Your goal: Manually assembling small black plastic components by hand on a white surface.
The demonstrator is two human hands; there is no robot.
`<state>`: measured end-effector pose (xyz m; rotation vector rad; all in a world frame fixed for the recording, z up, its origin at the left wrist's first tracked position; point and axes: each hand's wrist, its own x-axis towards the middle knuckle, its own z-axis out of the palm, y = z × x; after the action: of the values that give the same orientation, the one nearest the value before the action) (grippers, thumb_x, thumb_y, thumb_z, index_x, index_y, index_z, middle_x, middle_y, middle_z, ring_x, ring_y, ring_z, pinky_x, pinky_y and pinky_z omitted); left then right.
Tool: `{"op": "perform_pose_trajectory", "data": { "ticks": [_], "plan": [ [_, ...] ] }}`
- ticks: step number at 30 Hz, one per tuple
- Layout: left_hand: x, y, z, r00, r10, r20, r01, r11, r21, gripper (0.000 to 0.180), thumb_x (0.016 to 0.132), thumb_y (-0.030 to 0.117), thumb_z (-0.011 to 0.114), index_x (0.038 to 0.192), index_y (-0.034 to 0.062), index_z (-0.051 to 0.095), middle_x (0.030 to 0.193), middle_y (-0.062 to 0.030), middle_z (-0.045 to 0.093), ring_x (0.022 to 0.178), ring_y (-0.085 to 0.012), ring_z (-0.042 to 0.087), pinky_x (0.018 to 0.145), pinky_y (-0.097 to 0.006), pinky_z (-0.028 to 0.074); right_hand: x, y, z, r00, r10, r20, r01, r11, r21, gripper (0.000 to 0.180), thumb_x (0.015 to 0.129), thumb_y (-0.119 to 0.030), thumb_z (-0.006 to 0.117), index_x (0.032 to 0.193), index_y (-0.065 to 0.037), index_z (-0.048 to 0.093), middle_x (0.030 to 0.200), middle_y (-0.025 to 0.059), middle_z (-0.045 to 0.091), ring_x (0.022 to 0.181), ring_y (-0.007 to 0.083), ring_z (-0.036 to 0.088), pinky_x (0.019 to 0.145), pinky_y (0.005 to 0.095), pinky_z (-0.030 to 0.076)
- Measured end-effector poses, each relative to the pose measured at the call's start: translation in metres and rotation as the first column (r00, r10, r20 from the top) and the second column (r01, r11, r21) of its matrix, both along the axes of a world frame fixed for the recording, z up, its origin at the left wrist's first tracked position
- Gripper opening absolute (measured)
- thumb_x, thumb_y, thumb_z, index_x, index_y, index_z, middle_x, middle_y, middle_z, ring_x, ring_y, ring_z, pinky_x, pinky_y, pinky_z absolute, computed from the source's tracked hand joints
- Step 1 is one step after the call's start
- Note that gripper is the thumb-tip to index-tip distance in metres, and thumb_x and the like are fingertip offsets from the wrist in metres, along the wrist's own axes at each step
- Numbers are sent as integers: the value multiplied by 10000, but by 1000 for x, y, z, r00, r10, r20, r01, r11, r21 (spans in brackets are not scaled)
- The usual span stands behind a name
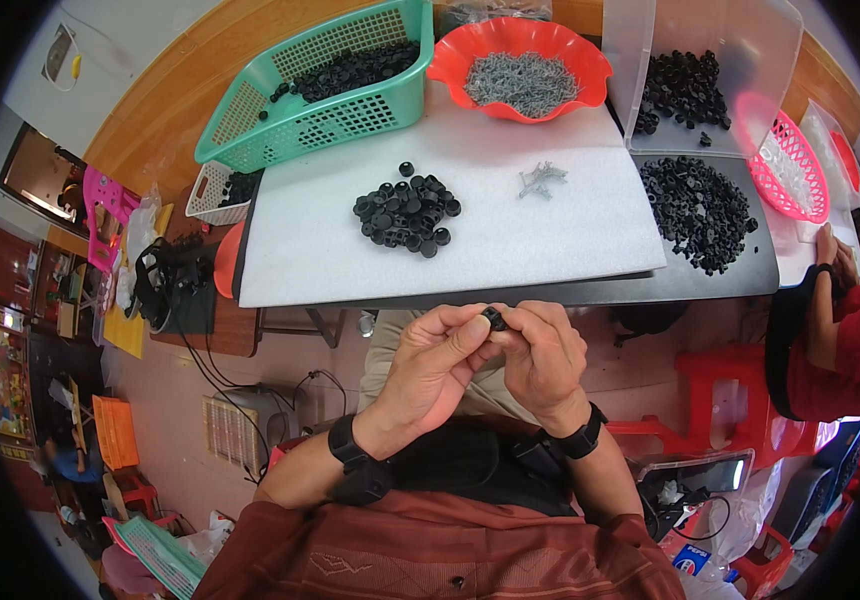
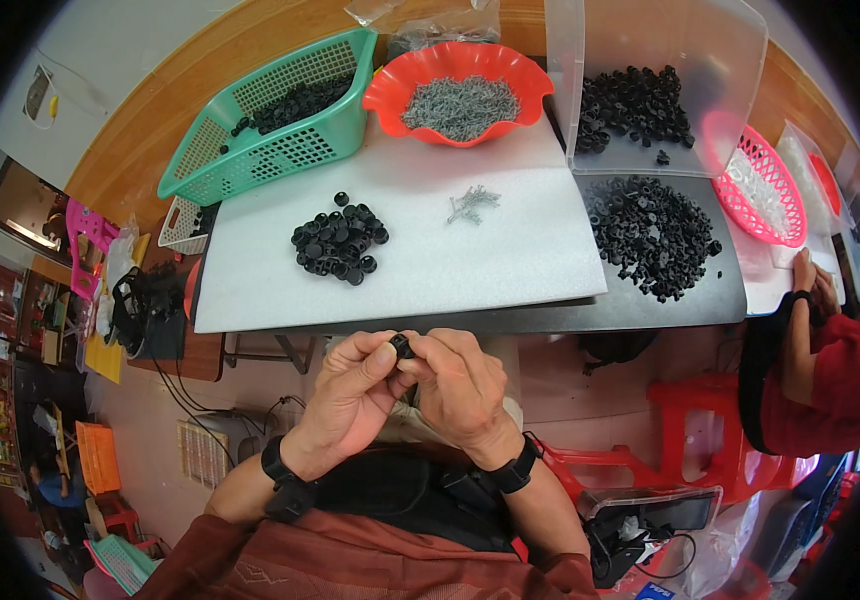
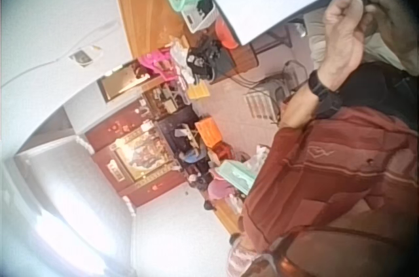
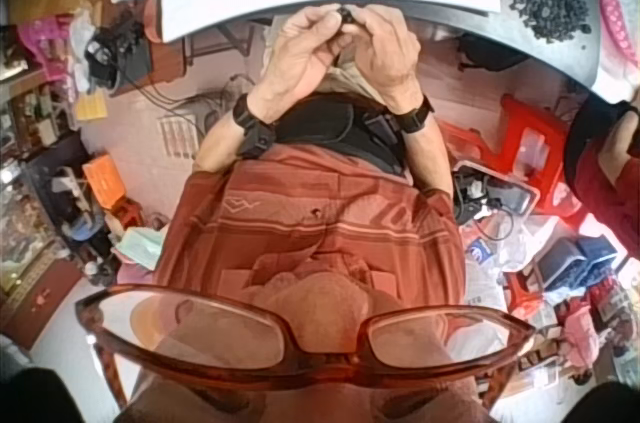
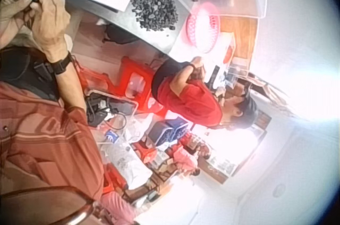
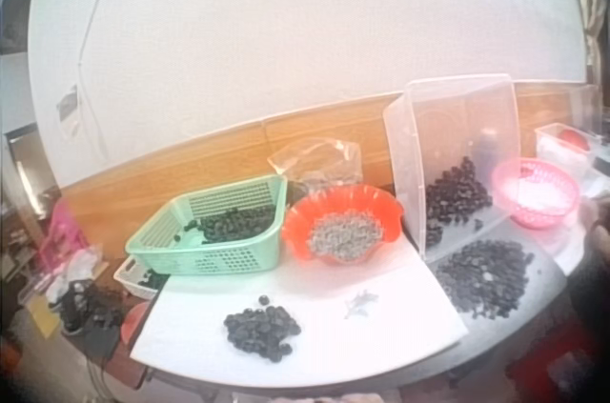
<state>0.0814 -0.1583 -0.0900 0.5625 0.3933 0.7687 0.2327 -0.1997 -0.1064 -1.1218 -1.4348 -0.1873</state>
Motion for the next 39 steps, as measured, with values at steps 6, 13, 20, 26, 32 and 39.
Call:
{"op": "perform_pose_trajectory", "data": {
  "ticks": [6,13,20,26,32,39],
  "plan": [
    [1,-1,-2,1000,14,-14,-14,1000,0,169,1012,67,640,1151,80,734,1208,-100,721,1071,-184,694,943,-330,585,-1,-2,-2,1000,-4,9,4,1000,-29,267,859,12,762,1097,3,641,925,136,691,732,259,707,586,338,582],
    [2,-3,-3,999,32,-44,-32,999,-8,162,1012,83,647,1153,80,728,1183,-84,722,1049,-174,691,944,-326,582,1,-3,-4,1000,-9,19,10,999,-48,278,847,29,753,1102,14,644,932,141,689,743,266,709,595,341,584],
    [2,-3,-5,996,41,-75,-41,999,1,161,1014,96,649,1155,85,724,1189,-81,720,1048,-173,688,948,-331,575,1,-4,-5,1000,6,17,-5,998,-69,297,833,46,750,1110,13,647,943,140,685,748,268,708,598,345,585],
    [3,-4,-5,994,44,-103,-44,999,-1,162,1013,100,651,1158,90,723,1184,-77,721,1041,-171,687,949,-337,572,2,-5,-5,1000,8,28,-6,997,-75,346,802,83,730,1130,9,649,944,134,682,755,267,708,601,345,585],
    [5,-7,-2,995,55,-89,-55,998,11,157,1014,76,650,1156,74,718,1151,-81,721,1006,-149,688,897,-299,582,1,-6,-5,1000,-13,11,14,997,-74,336,800,84,729,1114,-4,652,934,125,677,744,265,698,592,346,575],
    [1,-4,-4,993,37,-112,-34,999,24,155,1011,64,652,1152,56,715,1110,-75,723,985,-148,693,893,-307,587,1,-7,-3,990,76,-118,-87,992,-94,259,842,44,748,1078,-10,656,919,130,682,742,273,690,601,342,564]
  ]
}}
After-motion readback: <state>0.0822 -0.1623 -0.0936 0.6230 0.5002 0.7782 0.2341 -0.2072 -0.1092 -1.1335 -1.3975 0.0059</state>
